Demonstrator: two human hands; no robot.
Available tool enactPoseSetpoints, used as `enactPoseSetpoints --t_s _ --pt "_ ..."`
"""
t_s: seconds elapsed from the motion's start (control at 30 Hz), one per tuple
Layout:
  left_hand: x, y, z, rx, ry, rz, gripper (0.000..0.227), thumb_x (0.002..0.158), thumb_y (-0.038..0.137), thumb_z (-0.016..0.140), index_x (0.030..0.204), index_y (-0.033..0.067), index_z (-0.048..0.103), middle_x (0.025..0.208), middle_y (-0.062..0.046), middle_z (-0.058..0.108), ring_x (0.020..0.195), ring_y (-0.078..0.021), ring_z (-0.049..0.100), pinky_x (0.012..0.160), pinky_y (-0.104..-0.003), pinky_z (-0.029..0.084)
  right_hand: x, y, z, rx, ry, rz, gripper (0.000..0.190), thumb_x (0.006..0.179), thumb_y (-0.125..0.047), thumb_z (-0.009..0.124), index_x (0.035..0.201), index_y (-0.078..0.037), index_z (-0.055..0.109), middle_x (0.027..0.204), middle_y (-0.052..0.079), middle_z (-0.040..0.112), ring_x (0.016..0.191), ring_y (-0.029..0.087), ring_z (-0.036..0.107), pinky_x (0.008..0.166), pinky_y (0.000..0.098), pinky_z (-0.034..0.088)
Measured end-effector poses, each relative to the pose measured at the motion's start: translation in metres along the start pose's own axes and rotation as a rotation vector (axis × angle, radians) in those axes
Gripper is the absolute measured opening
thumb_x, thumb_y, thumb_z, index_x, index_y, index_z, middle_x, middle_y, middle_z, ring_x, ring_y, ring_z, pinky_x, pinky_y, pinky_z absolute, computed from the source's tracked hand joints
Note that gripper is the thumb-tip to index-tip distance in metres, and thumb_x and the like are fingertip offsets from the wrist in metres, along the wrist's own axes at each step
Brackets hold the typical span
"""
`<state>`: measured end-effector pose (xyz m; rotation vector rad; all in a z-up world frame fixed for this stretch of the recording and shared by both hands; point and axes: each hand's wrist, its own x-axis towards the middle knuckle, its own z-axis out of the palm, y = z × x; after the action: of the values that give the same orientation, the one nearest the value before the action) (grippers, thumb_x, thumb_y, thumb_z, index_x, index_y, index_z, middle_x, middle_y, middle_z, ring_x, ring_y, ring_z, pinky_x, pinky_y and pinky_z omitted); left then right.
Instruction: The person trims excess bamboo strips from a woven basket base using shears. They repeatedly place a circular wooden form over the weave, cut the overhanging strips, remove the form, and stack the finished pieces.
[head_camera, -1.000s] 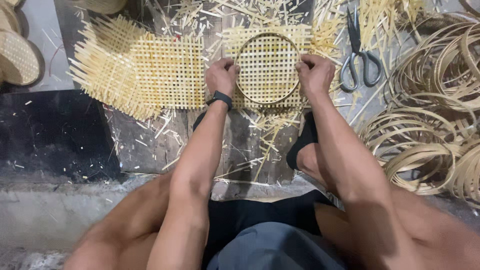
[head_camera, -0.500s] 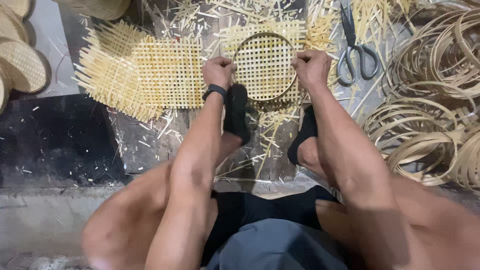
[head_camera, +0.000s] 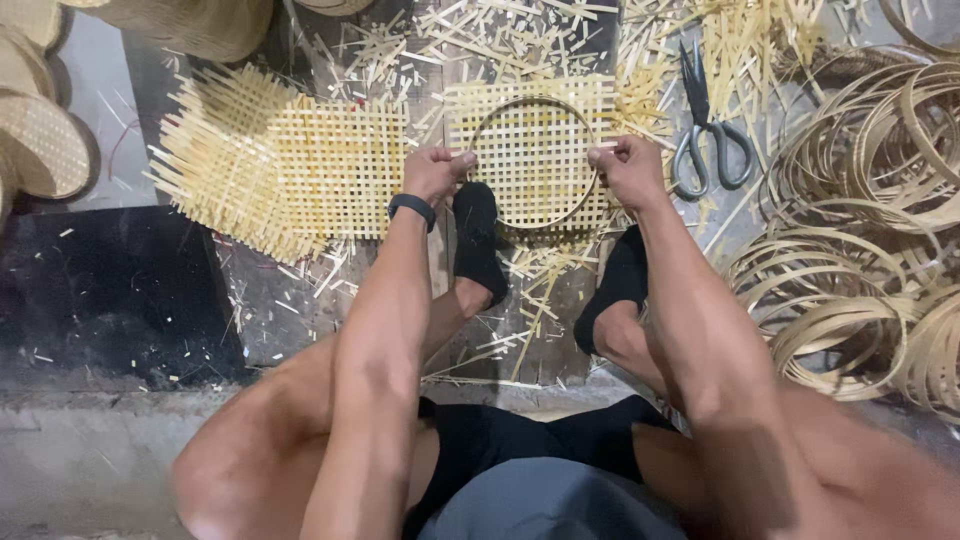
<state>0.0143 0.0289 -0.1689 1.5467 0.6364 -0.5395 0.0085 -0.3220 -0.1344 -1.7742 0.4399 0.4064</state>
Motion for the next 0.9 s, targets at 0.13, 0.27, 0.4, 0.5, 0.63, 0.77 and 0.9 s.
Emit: enactPoseSetpoints --t_s 0.13,0.27,0.4,0.5,0.63,0.77,0.9 --pt "0.004 -0.003 0.006 0.001 0.071 0.057 0.024 0.08 0.02 0.089 0.09 0.0014 0.077 0.076 -0.004 0.074 0.054 -0.0076 0.058 0.044 -0.024 0.042 -0.003 -0.008 0.005 -0.049 0.057 -0.06 0.023 0.094 -0.016 0.079 0.106 0.002 0.07 0.091 0.008 0.076 0.079 0.01 0.07 0.07 0.0246 0.057" --pt "0.019 -0.017 0.009 -0.05 0.076 0.098 0.024 0.077 0.014 0.09 0.09 0.001 0.074 0.078 -0.006 0.076 0.06 -0.0093 0.066 0.049 -0.025 0.051 -0.005 -0.015 0.006 -0.125 0.087 -0.035 0.025 0.092 -0.016 0.08 0.105 0.003 0.07 0.09 0.009 0.075 0.078 0.012 0.07 0.069 0.0263 0.056" --pt "0.005 -0.003 0.013 0.149 0.236 0.089 0.031 0.072 0.016 0.094 0.093 0.0047 0.074 0.083 -0.007 0.077 0.066 -0.0116 0.072 0.062 -0.027 0.059 -0.024 -0.047 0.007 -0.274 0.303 -0.204 0.042 0.076 -0.011 0.089 0.108 0.004 0.066 0.091 0.014 0.071 0.077 0.019 0.068 0.065 0.0335 0.056" --pt "-0.021 0.015 0.019 0.392 0.406 0.284 0.034 0.066 0.015 0.095 0.09 0.0039 0.074 0.08 -0.01 0.077 0.067 -0.0175 0.072 0.065 -0.032 0.058 -0.037 -0.059 0.014 -0.366 0.294 -0.344 0.027 0.08 -0.006 0.085 0.104 0.001 0.073 0.087 0.014 0.074 0.075 0.02 0.071 0.068 0.0342 0.057" --pt "-0.039 0.029 0.038 0.425 0.479 0.274 0.018 0.071 0.015 0.089 0.088 0.0111 0.082 0.077 -0.008 0.079 0.067 -0.0174 0.074 0.066 -0.032 0.058 -0.04 -0.065 0.018 -0.364 0.274 -0.37 0.017 0.084 -0.009 0.082 0.1 -0.004 0.08 0.085 0.012 0.077 0.072 0.018 0.074 0.07 0.0323 0.059" --pt "-0.039 0.023 0.033 0.338 0.407 0.331 0.016 0.07 0.008 0.085 0.084 0.0063 0.08 0.075 -0.008 0.078 0.066 -0.016 0.074 0.066 -0.03 0.059 -0.041 -0.066 0.015 -0.425 0.288 -0.402 0.014 0.085 -0.01 0.082 0.096 -0.002 0.08 0.079 0.015 0.076 0.069 0.022 0.074 0.069 0.0356 0.057" --pt "-0.03 0.012 0.028 0.227 0.359 0.279 0.018 0.067 0.006 0.086 0.084 0.0041 0.079 0.077 -0.008 0.079 0.067 -0.0151 0.075 0.066 -0.029 0.06 -0.038 -0.061 0.014 -0.428 0.288 -0.368 0.013 0.084 -0.013 0.083 0.092 -0.003 0.08 0.077 0.015 0.076 0.068 0.023 0.074 0.07 0.035 0.057"
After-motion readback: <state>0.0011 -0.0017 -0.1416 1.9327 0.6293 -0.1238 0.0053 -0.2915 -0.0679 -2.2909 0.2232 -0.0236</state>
